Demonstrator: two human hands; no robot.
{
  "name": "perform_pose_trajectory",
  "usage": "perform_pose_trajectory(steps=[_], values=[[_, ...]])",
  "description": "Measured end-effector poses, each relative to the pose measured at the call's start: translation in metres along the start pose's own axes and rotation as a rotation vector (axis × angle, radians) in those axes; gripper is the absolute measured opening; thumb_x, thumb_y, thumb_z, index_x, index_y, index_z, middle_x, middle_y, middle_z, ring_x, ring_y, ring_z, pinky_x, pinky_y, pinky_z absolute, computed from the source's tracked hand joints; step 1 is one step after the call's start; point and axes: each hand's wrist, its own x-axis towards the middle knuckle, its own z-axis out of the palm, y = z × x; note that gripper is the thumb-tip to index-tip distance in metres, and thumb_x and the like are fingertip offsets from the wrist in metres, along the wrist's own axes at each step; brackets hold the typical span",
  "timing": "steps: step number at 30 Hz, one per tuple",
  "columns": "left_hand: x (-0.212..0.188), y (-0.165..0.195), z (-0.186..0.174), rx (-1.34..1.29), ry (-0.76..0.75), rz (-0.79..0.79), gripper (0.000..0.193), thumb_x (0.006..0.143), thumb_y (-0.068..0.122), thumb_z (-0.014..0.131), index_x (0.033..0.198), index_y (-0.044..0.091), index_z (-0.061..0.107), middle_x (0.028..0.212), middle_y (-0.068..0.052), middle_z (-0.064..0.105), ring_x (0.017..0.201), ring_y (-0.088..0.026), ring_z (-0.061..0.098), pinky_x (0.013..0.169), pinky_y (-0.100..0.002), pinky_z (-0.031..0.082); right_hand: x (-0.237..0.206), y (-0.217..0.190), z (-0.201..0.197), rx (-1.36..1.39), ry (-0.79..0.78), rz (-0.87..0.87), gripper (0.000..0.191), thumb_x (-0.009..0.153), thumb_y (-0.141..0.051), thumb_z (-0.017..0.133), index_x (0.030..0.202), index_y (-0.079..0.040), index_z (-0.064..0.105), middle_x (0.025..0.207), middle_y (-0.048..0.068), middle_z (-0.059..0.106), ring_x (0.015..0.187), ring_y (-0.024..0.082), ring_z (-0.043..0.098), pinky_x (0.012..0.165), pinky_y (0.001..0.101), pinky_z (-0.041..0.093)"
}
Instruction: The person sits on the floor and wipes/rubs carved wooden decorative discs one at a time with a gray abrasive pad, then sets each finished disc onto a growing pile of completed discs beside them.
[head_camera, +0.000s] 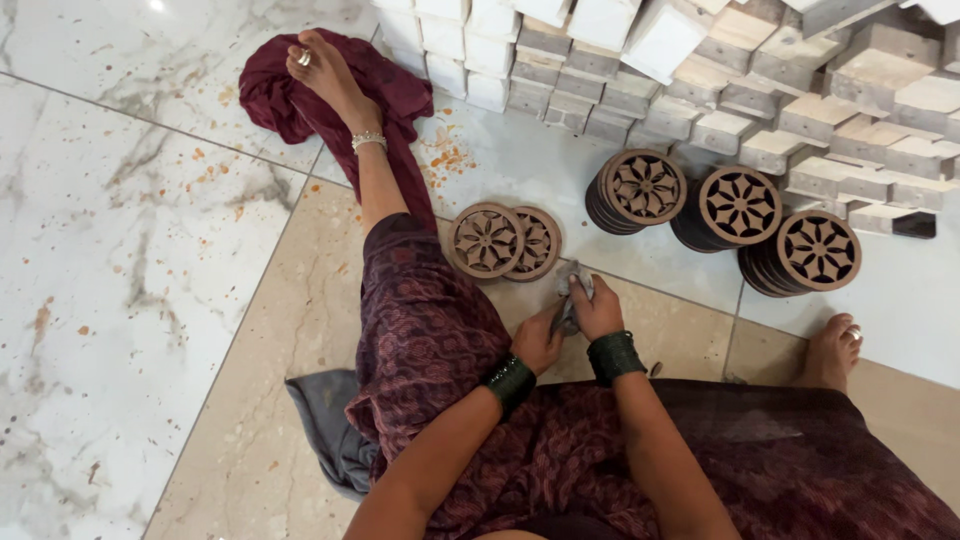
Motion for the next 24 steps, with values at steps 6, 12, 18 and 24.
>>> perform_pose_trajectory(steps=[6,12,18,24], values=[[0.002,0.004,-0.001,0.012,0.003,0.089,0.049,0.098,0.012,0.062,0.145,-0.001,0.056,0.127,-0.031,0.069,0.108,-0.047,0.068,0.092,-0.049,0.056,0.006,0.01,-0.005,0.218,-0.022,0.139,0.047,0.1,-0.044,0.063,0.106,0.002,0.072,0.081,0.016,0.073,0.073,0.025,0.065,0.072,0.0387,0.053],[-0.002,0.002,-0.001,-0.058,0.035,0.011,0.054,0.088,0.006,0.061,0.141,-0.003,0.057,0.116,-0.031,0.07,0.103,-0.047,0.07,0.088,-0.049,0.058,-0.007,0.0,0.005,-0.201,0.091,-0.277,0.036,0.092,-0.029,0.066,0.115,-0.001,0.07,0.105,0.022,0.073,0.09,0.043,0.069,0.079,0.0446,0.054],[-0.001,-0.005,-0.001,-0.078,0.07,-0.026,0.045,0.085,0.003,0.058,0.13,-0.004,0.061,0.104,-0.032,0.07,0.101,-0.049,0.069,0.082,-0.051,0.058,-0.006,-0.009,0.011,-0.273,0.152,-0.449,0.036,0.092,-0.031,0.07,0.112,-0.001,0.071,0.108,0.022,0.073,0.097,0.045,0.068,0.079,0.0471,0.054],[0.002,0.0,0.002,-0.015,-0.025,-0.027,0.047,0.097,0.013,0.064,0.142,0.001,0.057,0.111,-0.03,0.069,0.096,-0.047,0.068,0.082,-0.052,0.056,0.007,0.01,-0.005,0.137,-0.071,0.317,0.048,0.101,-0.044,0.061,0.11,0.002,0.072,0.071,0.017,0.065,0.066,0.033,0.063,0.066,0.0453,0.051]])
